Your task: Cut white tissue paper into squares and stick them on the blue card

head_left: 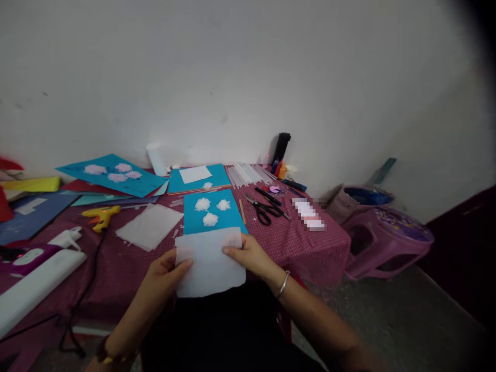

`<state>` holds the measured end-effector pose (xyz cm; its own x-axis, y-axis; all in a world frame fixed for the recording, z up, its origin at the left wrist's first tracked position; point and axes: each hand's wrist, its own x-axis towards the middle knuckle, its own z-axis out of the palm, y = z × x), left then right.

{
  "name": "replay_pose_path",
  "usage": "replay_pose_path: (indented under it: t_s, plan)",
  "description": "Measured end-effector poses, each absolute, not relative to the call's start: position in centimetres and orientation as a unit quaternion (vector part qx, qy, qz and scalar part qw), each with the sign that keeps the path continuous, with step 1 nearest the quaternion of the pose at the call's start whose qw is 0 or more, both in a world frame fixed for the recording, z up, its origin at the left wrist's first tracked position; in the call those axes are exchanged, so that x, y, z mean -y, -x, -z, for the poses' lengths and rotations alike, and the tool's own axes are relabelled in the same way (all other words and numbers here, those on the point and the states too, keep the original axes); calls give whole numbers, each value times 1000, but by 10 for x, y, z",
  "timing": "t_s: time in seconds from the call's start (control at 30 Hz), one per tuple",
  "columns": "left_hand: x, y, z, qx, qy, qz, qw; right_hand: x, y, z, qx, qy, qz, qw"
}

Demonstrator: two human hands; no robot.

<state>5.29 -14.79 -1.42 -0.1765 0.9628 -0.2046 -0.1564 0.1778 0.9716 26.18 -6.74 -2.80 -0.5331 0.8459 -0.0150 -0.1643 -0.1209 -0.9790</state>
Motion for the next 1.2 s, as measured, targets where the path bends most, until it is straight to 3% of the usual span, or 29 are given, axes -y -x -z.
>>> replay_pose_path:
  t_s: [0.37,0.6,0.9,1.2]
  plan:
    - [132,-60,-9,-601,-318,-528,509,57,-281,16,562,300,-661,396]
    - [122,-49,6,-560,-380,-460,575,48,-274,33,561,304,-672,375]
    - [118,-58,10,-585,-417,-482,500,50,-275,34,595,311,-641,372]
    - [123,-41,18,-585,-410,-479,510,52,-263,47,596,319,-644,359]
